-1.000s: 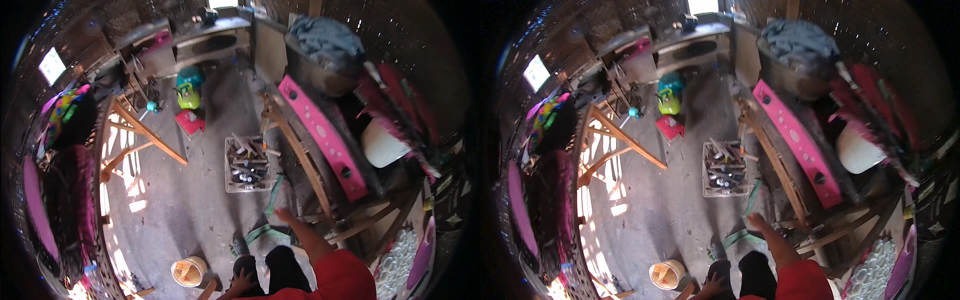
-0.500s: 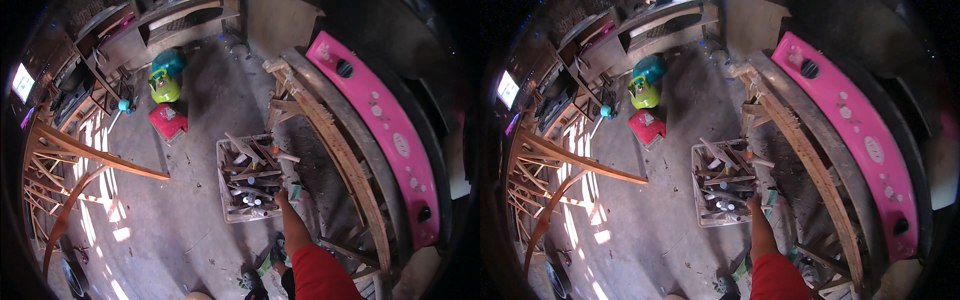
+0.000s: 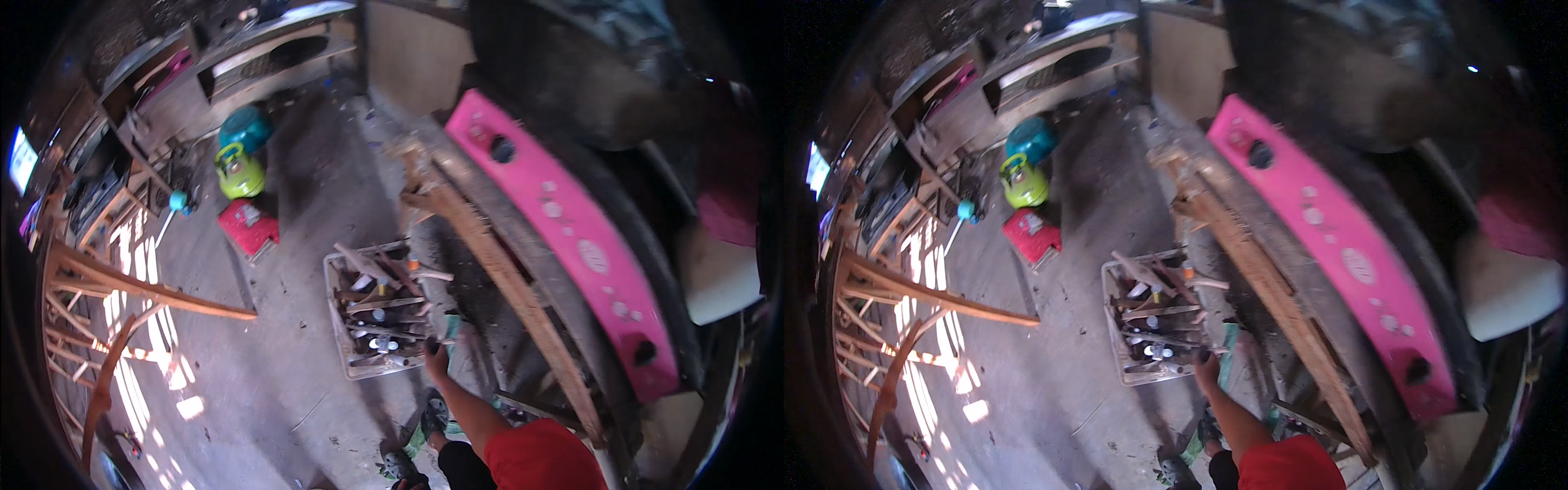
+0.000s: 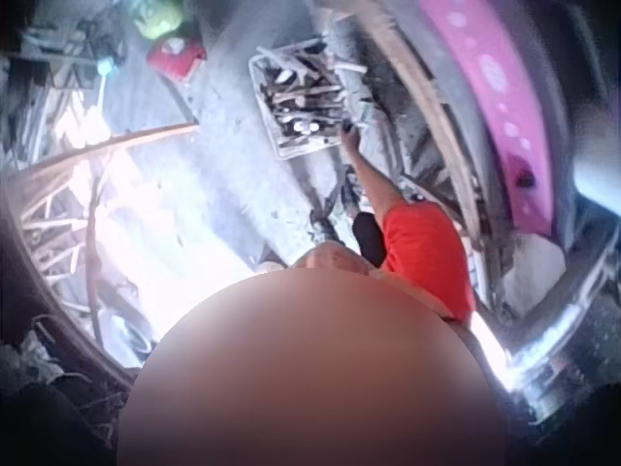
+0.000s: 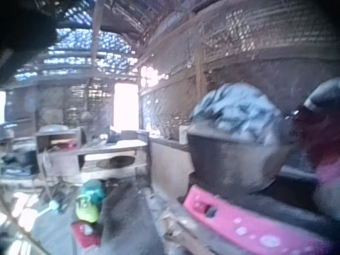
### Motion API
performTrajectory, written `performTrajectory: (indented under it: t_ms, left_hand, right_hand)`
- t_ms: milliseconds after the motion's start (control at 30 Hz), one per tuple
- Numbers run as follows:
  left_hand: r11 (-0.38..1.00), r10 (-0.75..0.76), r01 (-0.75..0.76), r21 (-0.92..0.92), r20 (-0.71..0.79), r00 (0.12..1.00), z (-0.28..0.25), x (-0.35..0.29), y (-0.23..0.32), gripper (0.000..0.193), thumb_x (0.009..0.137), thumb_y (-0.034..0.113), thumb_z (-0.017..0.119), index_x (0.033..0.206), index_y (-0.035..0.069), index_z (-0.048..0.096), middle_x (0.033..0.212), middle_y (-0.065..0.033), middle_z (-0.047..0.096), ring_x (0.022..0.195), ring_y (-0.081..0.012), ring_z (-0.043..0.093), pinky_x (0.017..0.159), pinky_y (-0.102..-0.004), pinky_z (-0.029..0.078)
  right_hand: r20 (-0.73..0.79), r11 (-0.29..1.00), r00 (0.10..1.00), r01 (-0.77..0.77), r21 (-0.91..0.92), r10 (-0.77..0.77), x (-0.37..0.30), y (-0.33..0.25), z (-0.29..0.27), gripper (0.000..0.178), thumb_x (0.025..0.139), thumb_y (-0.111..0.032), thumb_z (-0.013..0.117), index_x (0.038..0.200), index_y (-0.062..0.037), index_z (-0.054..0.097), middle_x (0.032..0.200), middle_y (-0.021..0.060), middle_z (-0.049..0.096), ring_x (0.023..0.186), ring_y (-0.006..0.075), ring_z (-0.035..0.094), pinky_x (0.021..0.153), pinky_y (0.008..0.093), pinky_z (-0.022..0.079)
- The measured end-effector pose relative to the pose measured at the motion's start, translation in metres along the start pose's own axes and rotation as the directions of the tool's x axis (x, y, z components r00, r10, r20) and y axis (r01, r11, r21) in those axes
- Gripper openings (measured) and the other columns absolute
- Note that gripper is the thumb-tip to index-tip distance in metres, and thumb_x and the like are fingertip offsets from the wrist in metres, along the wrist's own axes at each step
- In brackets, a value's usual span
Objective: The person repeatedly takes small pieces of white dough, rolls them between the palms, and places them on a green leaf strip on the table. The person also briefly walks away to retrieve a small container and returns to continue shaping the dough.
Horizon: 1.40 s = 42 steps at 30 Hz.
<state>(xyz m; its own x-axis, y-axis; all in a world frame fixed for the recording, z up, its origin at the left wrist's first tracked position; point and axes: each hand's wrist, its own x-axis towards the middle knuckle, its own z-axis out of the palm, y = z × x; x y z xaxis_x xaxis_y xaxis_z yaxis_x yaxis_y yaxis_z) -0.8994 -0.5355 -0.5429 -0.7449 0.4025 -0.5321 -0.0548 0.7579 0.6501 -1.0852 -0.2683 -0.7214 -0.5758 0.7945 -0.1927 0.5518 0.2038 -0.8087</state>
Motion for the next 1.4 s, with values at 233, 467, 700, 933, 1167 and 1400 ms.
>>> performTrajectory:
  t_ms: [233, 467, 700, 933, 1167, 1400]
  left_hand:
    - [0.946, 0.310, -0.323, -0.017, 0.332, 0.891, -0.014, -0.050, 0.107, 0.068, 0.077, 0.038, 0.074, 0.133, 0.017, 0.042, 0.136, -0.0190, 0.036, 0.121, -0.0317, 0.041, 0.098, -0.0423, 0.037]
    - [0.809, 0.433, -0.586, -0.044, 0.718, 0.545, 0.015, -0.155, 0.233, 0.064, 0.079, 0.036, 0.074, 0.131, 0.014, 0.043, 0.132, -0.0182, 0.040, 0.117, -0.0293, 0.045, 0.095, -0.0403, 0.039]
    - [0.704, 0.277, -0.705, -0.086, 0.947, 0.161, 0.129, -0.317, 0.282, 0.061, 0.080, 0.034, 0.074, 0.129, 0.012, 0.044, 0.128, -0.0173, 0.045, 0.113, -0.0268, 0.048, 0.091, -0.0384, 0.042]
    - [0.660, 0.076, -0.738, -0.141, 0.990, -0.121, 0.283, -0.512, 0.296, 0.058, 0.082, 0.032, 0.073, 0.127, 0.009, 0.045, 0.125, -0.0164, 0.050, 0.110, -0.0244, 0.052, 0.088, -0.0364, 0.044]
    - [0.695, 0.090, -0.695, -0.185, 0.981, -0.170, 0.370, -0.618, 0.367, 0.054, 0.084, 0.030, 0.073, 0.125, 0.006, 0.046, 0.121, -0.0155, 0.055, 0.106, -0.0220, 0.056, 0.085, -0.0345, 0.047]
    - [0.825, 0.343, -0.446, -0.347, 0.935, -0.095, 0.409, -0.681, 0.501, 0.051, 0.081, 0.012, 0.076, 0.121, 0.008, 0.045, 0.114, -0.0095, 0.058, 0.105, -0.0154, 0.054, 0.089, -0.0306, 0.046]
  right_hand:
    - [0.446, 0.977, 0.880, -0.079, -0.197, 0.161, -0.262, -0.043, -0.248, 0.063, 0.081, -0.041, 0.066, 0.124, 0.0023, 0.050, 0.116, 0.0258, 0.059, 0.106, 0.0389, 0.059, 0.093, 0.0441, 0.045]
    - [0.408, 0.976, 0.901, -0.065, -0.207, 0.147, -0.446, -0.039, -0.444, 0.055, 0.080, -0.046, 0.068, 0.110, -0.0010, 0.060, 0.097, 0.0206, 0.068, 0.092, 0.0347, 0.065, 0.081, 0.0406, 0.050]
    - [0.142, 0.937, 0.938, -0.333, 0.109, 0.317, -0.579, 0.013, -0.577, 0.053, 0.080, -0.047, 0.068, 0.108, -0.0017, 0.061, 0.094, 0.0192, 0.068, 0.089, 0.0343, 0.066, 0.079, 0.0409, 0.050]
    - [-0.013, 0.812, 0.883, -0.425, 0.400, 0.468, -0.724, 0.066, -0.742, 0.052, 0.081, -0.048, 0.067, 0.105, -0.0026, 0.062, 0.091, 0.0175, 0.069, 0.083, 0.0336, 0.067, 0.075, 0.0422, 0.051]
    - [0.011, 0.824, 0.872, -0.466, 0.322, 0.489, -0.787, 0.083, -0.915, 0.062, 0.085, -0.058, 0.061, 0.106, -0.0004, 0.062, 0.090, 0.0171, 0.068, 0.085, 0.0244, 0.066, 0.074, 0.0359, 0.051]
    - [-0.528, 0.743, 0.670, -0.053, 0.667, 0.522, -0.849, 0.184, -1.126, 0.034, 0.095, -0.021, 0.056, 0.120, 0.0038, 0.056, 0.102, 0.0084, 0.066, 0.094, 0.0174, 0.062, 0.086, 0.0325, 0.048]
